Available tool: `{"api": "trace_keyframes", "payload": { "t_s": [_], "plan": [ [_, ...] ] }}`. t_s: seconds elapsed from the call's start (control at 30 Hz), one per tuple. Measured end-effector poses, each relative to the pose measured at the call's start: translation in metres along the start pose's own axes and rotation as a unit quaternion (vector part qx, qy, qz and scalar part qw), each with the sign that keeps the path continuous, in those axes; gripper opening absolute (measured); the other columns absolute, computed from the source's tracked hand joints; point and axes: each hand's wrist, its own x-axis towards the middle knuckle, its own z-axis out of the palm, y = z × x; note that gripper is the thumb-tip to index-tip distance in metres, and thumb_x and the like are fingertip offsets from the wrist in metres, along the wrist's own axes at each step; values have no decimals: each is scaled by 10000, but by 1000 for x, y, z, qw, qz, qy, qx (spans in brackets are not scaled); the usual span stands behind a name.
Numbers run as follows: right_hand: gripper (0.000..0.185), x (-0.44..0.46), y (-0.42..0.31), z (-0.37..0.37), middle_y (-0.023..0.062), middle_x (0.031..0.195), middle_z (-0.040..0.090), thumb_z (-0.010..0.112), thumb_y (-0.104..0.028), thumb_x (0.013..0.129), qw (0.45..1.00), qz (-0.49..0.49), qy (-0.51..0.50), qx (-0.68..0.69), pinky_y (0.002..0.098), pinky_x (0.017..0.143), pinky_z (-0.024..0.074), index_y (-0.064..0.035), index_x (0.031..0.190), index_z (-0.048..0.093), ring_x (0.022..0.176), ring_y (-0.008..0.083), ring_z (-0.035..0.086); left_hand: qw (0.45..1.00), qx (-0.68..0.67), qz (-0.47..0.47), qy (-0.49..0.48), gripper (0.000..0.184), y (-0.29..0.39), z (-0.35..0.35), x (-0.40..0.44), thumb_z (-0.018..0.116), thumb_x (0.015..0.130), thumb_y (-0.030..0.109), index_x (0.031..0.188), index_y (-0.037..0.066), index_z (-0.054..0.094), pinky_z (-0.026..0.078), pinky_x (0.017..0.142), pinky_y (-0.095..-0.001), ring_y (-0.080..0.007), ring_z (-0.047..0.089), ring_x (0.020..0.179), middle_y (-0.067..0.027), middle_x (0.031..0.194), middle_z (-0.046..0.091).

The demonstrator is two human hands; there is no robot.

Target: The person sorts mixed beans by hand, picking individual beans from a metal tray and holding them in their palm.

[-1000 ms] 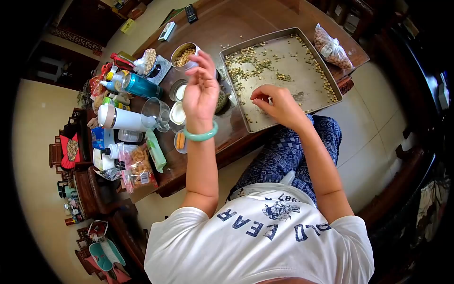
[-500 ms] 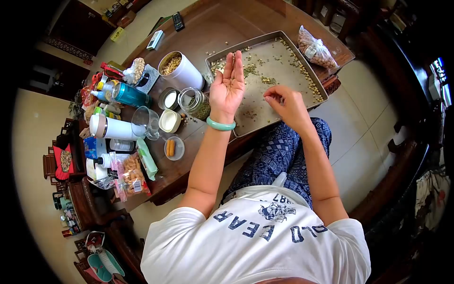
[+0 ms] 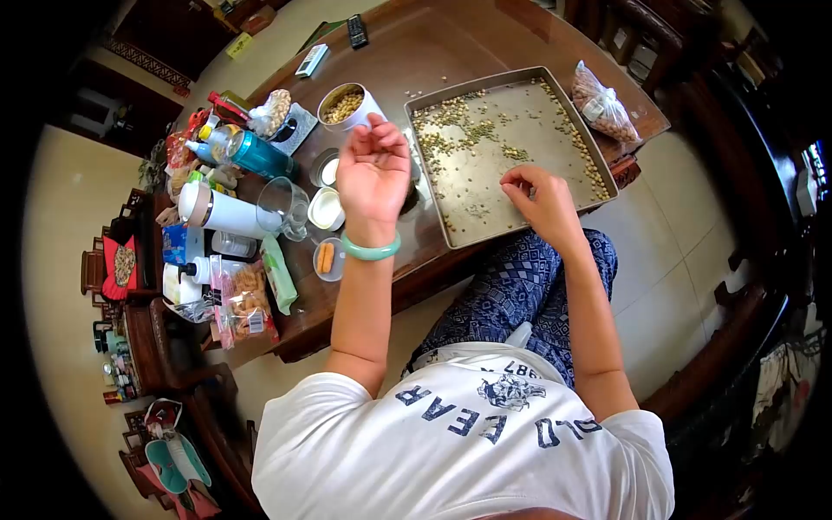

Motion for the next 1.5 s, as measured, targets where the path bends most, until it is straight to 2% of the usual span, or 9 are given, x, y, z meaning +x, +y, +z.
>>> {"api": "trace_keyframes", "payload": {
  "t_s": [0.03,0.17,0.23,0.27,0.37,0.5,0.77,0.87,1.5],
  "plan": [
    [142,0,1,0,129,815,656,656,-115,835,1000,0,0,1,347,667,490,-17,937,670,694,249,610,999,17,16,-23,294,13,-3,2,450,958,156,814,-28,628,461,700,-312,-208,531,787,-149,933,638],
    [153,0,1,1,129,813,655,662,-117,832,1000,-2,-2,1,337,657,485,-15,946,671,679,236,599,979,153,118,-71,461,46,-14,7,343,1017,307,853,-4,641,456,700,-316,-209,546,762,-154,899,667],
    [158,-2,1,1,129,819,659,665,-115,831,1000,11,-5,10,328,647,481,-10,949,672,669,228,593,940,276,196,-38,492,54,-13,4,333,1020,367,889,4,639,465,712,-319,-214,574,763,-156,905,676],
    [158,-2,1,1,130,823,660,666,-113,831,1000,15,-5,7,325,644,480,-8,949,673,668,226,593,931,301,206,-28,540,61,-19,9,320,1015,435,915,9,636,476,740,-323,-220,600,789,-157,918,678],
    [152,-2,3,-1,132,821,658,665,-111,833,1000,15,-6,0,322,640,480,-8,944,673,667,221,594,892,373,254,12,573,57,-16,10,312,1011,475,943,4,631,482,763,-325,-220,606,819,-164,946,680],
    [147,-3,-1,-1,131,814,652,660,-109,832,1000,14,-7,-1,326,649,482,-10,940,671,673,221,595,881,407,241,4,625,55,-20,12,284,1006,518,975,-2,629,481,800,-330,-229,613,856,-177,986,677],
    [149,-2,0,-1,127,813,654,651,-121,831,1000,9,-15,-13,338,655,484,-16,935,671,682,233,601,864,451,220,-45,733,53,-21,9,216,1004,561,1137,-43,609,414,1001,-401,-319,586,1124,-241,1201,617],
    [148,-3,0,-1,121,813,657,648,-125,832,1000,6,-17,-13,338,654,486,-21,934,674,683,232,603,862,456,217,-48,789,53,-21,10,153,1002,582,1118,-50,613,400,1019,-394,-324,571,1174,-240,1193,625],
    [140,-4,1,-1,115,812,655,649,-129,829,1000,8,-11,-18,344,665,490,-31,926,674,687,234,607,836,494,223,-80,756,52,-22,7,197,1006,573,1168,-50,593,386,1044,-408,-303,535,1210,-227,1270,578]
  ]
}}
